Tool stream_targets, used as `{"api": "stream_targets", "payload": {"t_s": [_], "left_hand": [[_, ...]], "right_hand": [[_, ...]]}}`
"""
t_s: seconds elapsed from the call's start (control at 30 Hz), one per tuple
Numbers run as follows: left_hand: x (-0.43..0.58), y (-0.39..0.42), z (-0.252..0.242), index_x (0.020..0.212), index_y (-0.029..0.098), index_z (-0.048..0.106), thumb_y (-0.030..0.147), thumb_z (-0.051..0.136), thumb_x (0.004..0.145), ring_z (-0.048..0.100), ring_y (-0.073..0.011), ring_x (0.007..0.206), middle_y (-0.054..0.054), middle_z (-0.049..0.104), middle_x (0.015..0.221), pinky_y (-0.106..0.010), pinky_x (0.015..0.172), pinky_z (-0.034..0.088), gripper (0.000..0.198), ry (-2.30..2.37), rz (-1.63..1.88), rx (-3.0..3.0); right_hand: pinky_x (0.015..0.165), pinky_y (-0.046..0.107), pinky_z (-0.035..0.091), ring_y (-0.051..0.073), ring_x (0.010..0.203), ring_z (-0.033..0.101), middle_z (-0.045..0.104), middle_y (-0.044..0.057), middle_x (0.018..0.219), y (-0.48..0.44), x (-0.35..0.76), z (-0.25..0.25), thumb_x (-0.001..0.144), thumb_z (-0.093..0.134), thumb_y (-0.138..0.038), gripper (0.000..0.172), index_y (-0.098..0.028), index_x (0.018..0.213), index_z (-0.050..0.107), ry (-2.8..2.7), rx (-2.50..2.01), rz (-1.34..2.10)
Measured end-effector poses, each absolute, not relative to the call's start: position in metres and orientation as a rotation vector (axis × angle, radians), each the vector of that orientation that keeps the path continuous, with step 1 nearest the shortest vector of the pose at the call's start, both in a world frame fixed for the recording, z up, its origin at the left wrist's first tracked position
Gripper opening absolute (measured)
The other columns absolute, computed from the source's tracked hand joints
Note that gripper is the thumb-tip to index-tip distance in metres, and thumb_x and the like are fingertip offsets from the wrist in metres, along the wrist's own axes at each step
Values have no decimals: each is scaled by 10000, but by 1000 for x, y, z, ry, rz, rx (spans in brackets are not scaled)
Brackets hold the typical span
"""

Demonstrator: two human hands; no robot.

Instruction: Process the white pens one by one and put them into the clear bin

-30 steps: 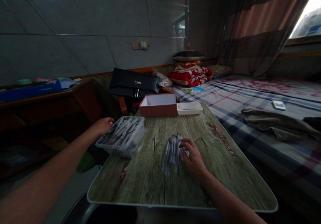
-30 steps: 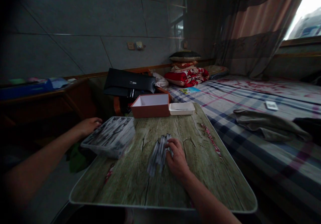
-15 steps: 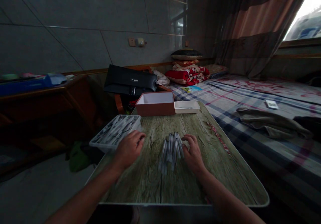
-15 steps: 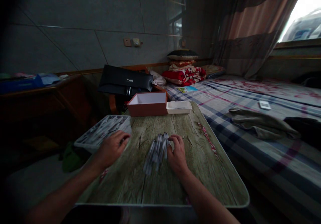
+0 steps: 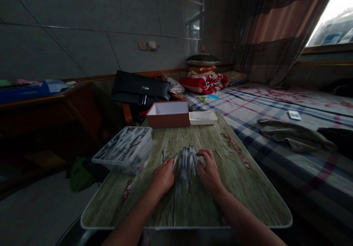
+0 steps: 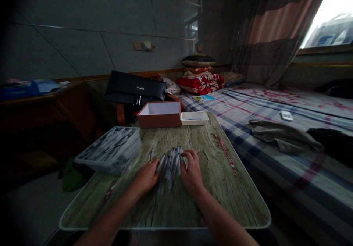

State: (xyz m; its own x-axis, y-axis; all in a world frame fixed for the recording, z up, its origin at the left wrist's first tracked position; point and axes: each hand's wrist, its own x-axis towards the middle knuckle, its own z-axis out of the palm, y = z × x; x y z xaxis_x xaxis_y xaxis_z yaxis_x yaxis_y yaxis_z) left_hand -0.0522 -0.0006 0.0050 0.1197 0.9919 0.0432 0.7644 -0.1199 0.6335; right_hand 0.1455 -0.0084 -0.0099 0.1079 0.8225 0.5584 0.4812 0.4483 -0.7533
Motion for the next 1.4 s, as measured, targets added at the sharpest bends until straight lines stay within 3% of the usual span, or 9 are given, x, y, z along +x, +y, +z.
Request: {"api": "stream_targets", "payload": {"t_s": [0.2,0.3,0.47,0.6,0.73,0.83,1.03,1.23,1.4], "left_hand": [[-63,9,5,1029,208,586,88,559,604,571,-199,691,10,556,660,-278,650,354,443,1771,584,1903],[-61,10,9,1027,192,601,135,582,621,517,-155,603,51,499,613,-253,595,353,410,1618,757,1711],[-32,-4,22,934,173,616,228,632,699,585,-171,751,-16,627,798,-265,701,439,242,1086,1035,1248],[-10,-12,31,852,190,629,295,619,785,598,-187,793,-45,643,823,-276,745,453,125,1069,1071,1401],[-5,-13,32,821,218,651,321,582,826,585,-205,861,-60,614,876,-287,806,438,124,1174,1145,1656],[-9,-12,25,867,234,654,317,568,837,566,-218,956,-65,593,952,-305,892,418,123,1187,1211,1615],[-8,-11,17,897,220,656,303,579,839,519,-203,1144,-64,591,1196,-287,980,384,127,976,1250,1232],[2,-7,12,825,188,626,399,626,800,639,-199,884,-77,705,958,-306,803,482,213,846,1186,1039],[1,1,4,815,168,607,420,613,806,616,-134,690,-58,715,858,-248,668,462,253,876,1176,1041]], "right_hand": [[943,420,415,230,1056,517,539,89,1080,-8,145,-10,762,464,-73,275,-209,975,571,-1518,-1178,377],[886,390,449,224,1011,541,557,86,1067,-8,144,-9,772,487,-121,257,-207,996,579,-1456,-1186,437],[698,308,475,175,758,577,600,35,829,-7,141,-7,818,523,-274,153,-197,936,583,-1310,-983,1034],[602,255,427,126,617,530,564,-10,699,-4,138,-9,765,637,-354,194,-185,842,581,-1176,-750,1555],[515,209,377,90,552,482,551,-21,705,-5,138,-9,725,706,-410,337,-187,944,580,-1101,-687,1704],[414,169,245,57,455,352,449,-70,597,-8,139,-6,753,689,-411,336,-203,985,561,-1079,-728,1767],[375,177,159,42,402,236,366,-88,515,-10,139,-3,787,637,-470,312,-173,805,544,-1091,-744,1887],[463,205,351,78,495,466,541,-4,605,-7,136,-10,749,656,-503,385,-127,729,574,-1160,-700,1813],[401,187,192,35,421,292,392,-75,522,-10,135,-6,740,679,-497,397,-156,681,486,-1034,-772,1907]]}}
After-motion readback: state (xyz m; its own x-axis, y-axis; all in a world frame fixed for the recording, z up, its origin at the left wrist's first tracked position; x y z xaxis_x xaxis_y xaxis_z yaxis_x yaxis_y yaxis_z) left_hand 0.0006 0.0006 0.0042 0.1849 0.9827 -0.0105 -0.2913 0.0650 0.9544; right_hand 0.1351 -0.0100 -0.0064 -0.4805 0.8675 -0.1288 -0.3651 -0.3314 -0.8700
